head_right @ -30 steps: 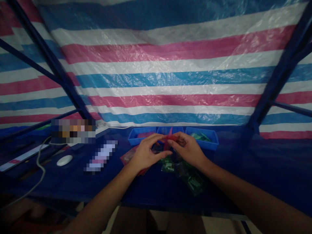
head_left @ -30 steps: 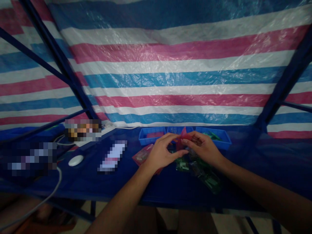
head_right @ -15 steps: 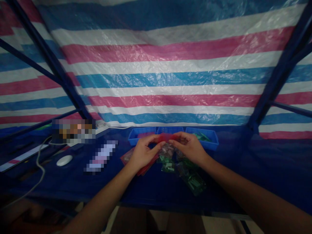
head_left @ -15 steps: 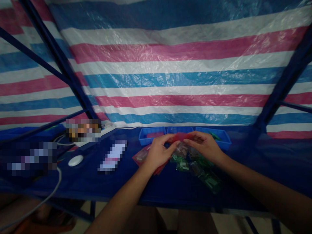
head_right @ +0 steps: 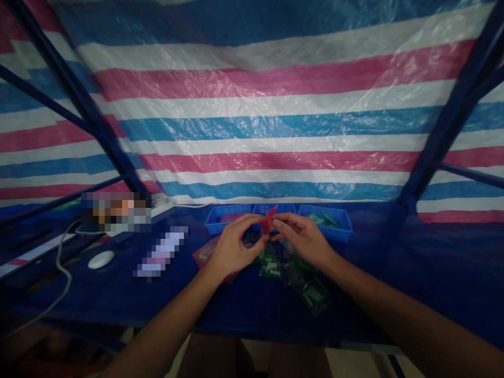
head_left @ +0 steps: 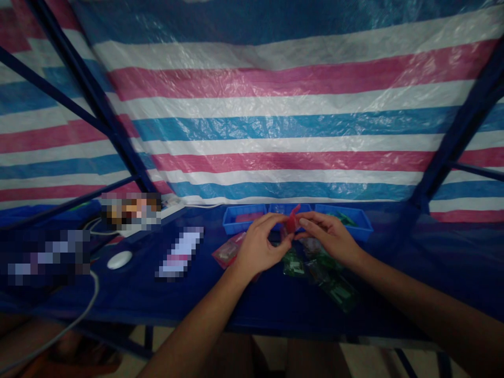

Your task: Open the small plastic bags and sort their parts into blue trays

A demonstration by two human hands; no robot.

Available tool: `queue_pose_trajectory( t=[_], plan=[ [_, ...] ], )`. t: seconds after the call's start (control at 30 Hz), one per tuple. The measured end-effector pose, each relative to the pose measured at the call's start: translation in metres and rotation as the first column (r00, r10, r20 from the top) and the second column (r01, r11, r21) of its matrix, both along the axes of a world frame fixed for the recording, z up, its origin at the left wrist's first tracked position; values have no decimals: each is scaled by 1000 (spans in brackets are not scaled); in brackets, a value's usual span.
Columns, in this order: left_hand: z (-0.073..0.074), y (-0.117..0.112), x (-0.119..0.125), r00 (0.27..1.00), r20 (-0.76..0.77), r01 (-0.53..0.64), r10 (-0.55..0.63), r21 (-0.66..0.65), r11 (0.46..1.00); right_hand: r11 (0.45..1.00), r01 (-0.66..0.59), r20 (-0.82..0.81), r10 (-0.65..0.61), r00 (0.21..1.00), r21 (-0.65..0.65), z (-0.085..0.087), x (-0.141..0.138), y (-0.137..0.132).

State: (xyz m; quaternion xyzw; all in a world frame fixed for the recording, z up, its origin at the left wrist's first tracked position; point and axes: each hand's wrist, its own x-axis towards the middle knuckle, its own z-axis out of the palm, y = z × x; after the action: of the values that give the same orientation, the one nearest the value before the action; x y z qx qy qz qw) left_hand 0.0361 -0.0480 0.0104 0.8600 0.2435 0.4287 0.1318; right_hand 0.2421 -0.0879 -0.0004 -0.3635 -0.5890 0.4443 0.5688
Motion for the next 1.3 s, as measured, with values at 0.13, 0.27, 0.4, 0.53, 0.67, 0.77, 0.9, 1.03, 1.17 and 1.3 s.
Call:
queue_pose_trajectory(
  t=[0.13,0.27,0.4,0.53,0.67,0.77,0.9,1.03,1.17,1.3],
  plan=[
    [4,-1,-1,1000,-24,17,-18,-46,999,998,-56,-9,56,998,9,0,3,1],
    [2,1,-2,998,-59,-36,34,-36,999,984,155,56,-160,986,84,-6,7,6],
    [0,3,-3,994,-107,1,-4,-25,1000,945,250,144,-284,948,213,-9,11,9],
    [-1,3,-5,990,-141,1,-9,-54,999,981,105,208,-138,968,161,-10,11,10],
    [0,1,-6,985,-164,36,-49,-86,996,990,64,161,-84,983,127,-12,10,11],
    [1,0,-6,987,-154,20,-39,-126,992,991,91,166,-106,980,95,-12,11,11],
    [-1,5,-5,999,39,16,-7,-239,971,980,183,67,-188,980,71,-11,13,13],
    [-2,28,-14,961,273,76,45,-414,907,988,155,33,-155,987,12,-11,13,15],
    [2,62,-40,908,320,-129,270,-400,907,985,174,97,-173,980,-5,-12,13,16],
    [3,89,-62,869,-15,-483,495,-251,839,986,164,175,-160,971,-6,-13,14,15]
  ],
)
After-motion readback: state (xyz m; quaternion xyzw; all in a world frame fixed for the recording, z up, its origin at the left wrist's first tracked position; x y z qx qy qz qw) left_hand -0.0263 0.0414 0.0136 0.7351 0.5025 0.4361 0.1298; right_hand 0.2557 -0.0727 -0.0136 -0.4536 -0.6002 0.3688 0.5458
